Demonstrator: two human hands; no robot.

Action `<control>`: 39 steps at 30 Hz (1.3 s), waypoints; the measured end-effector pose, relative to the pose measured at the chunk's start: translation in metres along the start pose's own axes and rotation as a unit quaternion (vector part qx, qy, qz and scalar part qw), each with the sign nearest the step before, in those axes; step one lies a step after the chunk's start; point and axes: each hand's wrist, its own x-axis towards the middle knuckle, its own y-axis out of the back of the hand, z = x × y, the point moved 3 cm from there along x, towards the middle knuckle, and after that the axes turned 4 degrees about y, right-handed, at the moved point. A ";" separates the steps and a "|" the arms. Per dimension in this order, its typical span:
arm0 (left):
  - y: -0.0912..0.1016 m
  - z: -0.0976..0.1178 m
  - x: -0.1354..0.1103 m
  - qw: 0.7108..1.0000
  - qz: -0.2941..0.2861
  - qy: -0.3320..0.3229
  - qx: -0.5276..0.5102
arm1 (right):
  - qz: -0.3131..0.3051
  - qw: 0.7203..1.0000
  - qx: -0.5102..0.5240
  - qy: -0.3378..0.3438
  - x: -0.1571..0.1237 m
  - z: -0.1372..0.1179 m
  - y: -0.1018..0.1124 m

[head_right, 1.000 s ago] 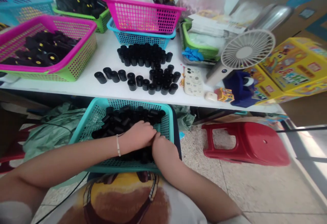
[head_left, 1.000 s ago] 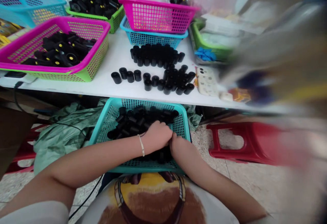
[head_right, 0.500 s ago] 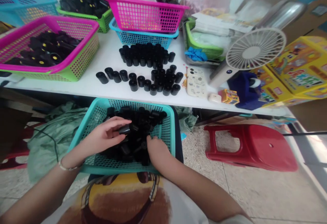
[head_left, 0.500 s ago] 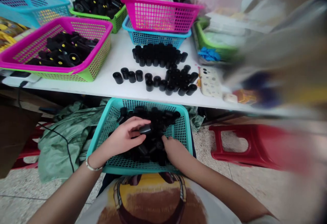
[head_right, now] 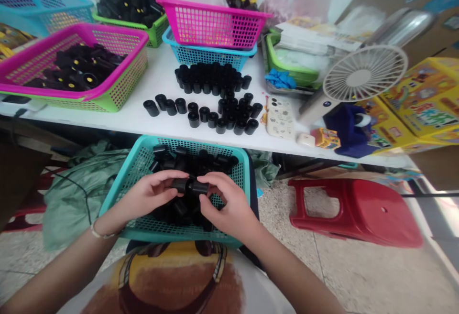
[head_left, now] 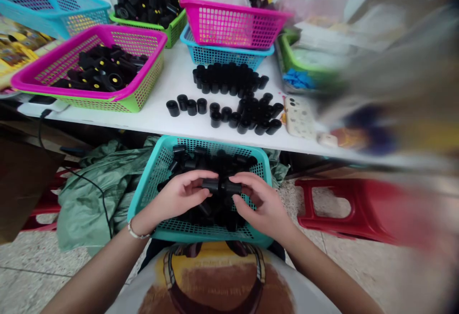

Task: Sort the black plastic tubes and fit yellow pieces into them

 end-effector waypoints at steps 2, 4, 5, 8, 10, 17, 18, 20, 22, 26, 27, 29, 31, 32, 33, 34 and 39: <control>0.001 0.000 0.000 1.000 0.001 0.005 -0.002 | 0.001 0.999 -0.035 0.001 0.002 -0.001 0.001; 0.002 -0.002 0.000 1.000 0.002 0.010 -0.003 | -0.001 0.997 -0.072 -0.008 0.003 -0.001 0.002; 0.002 -0.002 0.000 1.000 0.003 0.011 -0.003 | -0.004 0.996 -0.084 -0.015 0.004 -0.002 0.003; 0.005 -0.004 -0.001 1.000 0.006 0.014 0.003 | -0.020 0.995 -0.090 -0.031 0.007 -0.005 0.005; 0.006 -0.004 -0.003 1.000 -0.001 0.020 0.004 | -0.037 0.996 -0.069 -0.030 0.008 -0.006 0.006; -0.005 -0.002 -0.003 0.996 -0.069 0.046 -0.017 | -0.149 0.985 -0.087 0.011 0.004 -0.001 -0.003; -0.008 -0.001 -0.003 0.997 -0.070 0.043 -0.010 | -0.180 0.976 -0.121 0.019 0.003 0.000 -0.006; -0.012 0.002 -0.003 0.997 -0.064 0.034 0.035 | -0.228 0.956 -0.184 0.015 0.002 0.002 -0.008; -0.008 0.009 -0.004 0.993 -0.036 0.016 0.113 | -0.205 0.947 -0.245 -0.015 0.005 0.006 0.000; 0.039 0.041 -0.002 0.949 0.199 -0.070 0.235 | -0.166 0.911 -0.368 -0.084 0.012 0.015 0.020; 0.057 0.049 -0.001 0.918 0.287 -0.093 0.258 | -0.219 0.889 -0.392 -0.096 0.010 0.019 0.018; 0.091 0.059 0.008 0.863 0.391 -0.107 0.301 | -0.348 0.830 -0.420 -0.115 0.000 0.028 0.009; 0.121 0.058 0.025 0.842 0.426 -0.093 0.317 | -0.424 0.786 -0.430 -0.133 -0.010 0.035 -0.004; 0.133 0.056 0.034 0.843 0.427 -0.085 0.317 | -0.437 0.778 -0.429 -0.139 -0.014 0.038 -0.009; 0.143 0.052 0.044 0.847 0.421 -0.073 0.317 | -0.440 0.776 -0.428 -0.145 -0.016 0.041 -0.013; 0.150 0.048 0.052 0.849 0.417 -0.064 0.320 | -0.439 0.777 -0.426 -0.147 -0.017 0.043 -0.016; 0.149 0.041 0.068 0.839 0.403 -0.086 0.356 | -0.449 0.808 -0.350 -0.151 -0.015 0.046 -0.009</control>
